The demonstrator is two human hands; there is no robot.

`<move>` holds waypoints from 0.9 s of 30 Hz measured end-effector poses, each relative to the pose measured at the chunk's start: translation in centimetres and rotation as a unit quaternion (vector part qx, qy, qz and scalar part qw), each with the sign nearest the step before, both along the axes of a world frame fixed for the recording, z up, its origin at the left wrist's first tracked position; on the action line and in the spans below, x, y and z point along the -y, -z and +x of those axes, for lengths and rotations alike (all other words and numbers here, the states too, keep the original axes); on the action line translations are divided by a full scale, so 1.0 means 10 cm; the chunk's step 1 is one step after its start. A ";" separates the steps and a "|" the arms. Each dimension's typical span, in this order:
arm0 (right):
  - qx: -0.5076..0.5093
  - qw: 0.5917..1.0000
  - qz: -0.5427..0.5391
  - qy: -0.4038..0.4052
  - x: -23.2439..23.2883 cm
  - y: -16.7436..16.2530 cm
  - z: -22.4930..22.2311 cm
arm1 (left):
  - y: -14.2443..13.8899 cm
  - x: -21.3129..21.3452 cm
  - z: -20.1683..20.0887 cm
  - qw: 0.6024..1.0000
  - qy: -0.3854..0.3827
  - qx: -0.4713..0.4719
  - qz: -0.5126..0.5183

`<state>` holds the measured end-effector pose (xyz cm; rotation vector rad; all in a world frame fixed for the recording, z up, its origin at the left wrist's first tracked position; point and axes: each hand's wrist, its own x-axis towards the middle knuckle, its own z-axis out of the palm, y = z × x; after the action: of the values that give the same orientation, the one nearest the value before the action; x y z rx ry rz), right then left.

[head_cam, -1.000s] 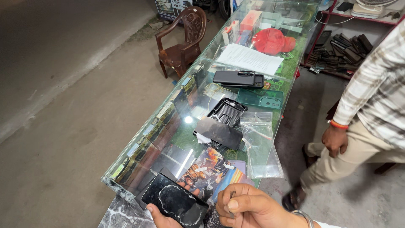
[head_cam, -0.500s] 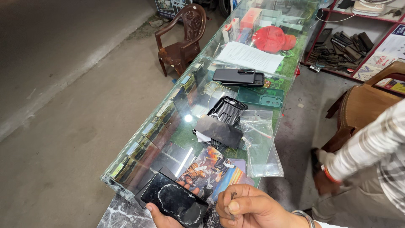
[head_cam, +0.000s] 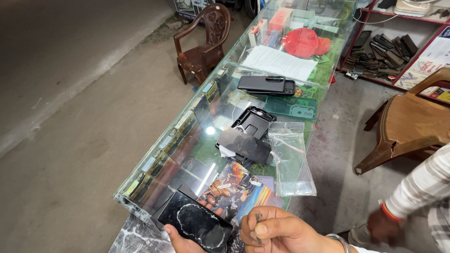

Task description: The person holds a smartphone with a cracked screen and repeatedly rubs a small piece of material over the damaged area. The person occasionally lifts the material to inspect the screen. The task does not show the screen being cleaned or the protector being fully applied.

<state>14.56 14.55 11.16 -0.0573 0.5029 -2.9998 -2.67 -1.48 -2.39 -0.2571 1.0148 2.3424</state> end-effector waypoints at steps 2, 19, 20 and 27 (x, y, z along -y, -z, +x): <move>0.005 1.000 0.006 0.012 0.00 0.00 0.00 | 0.01 -0.02 0.02 0.999 -0.031 -0.026 -0.028; 0.044 0.995 0.070 0.055 0.00 0.05 -0.11 | -0.10 -0.05 0.06 0.998 -0.042 0.039 -0.030; 0.051 0.993 0.087 0.056 -0.01 0.04 -0.10 | -0.14 -0.06 0.07 0.998 -0.045 0.037 -0.032; 0.056 0.992 0.105 0.048 0.01 0.03 -0.10 | -0.22 -0.05 0.08 0.998 -0.036 0.055 -0.017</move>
<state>13.54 14.50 10.86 0.1554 0.8270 -2.9988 -1.85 -0.93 -0.24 -0.4372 1.0086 2.3491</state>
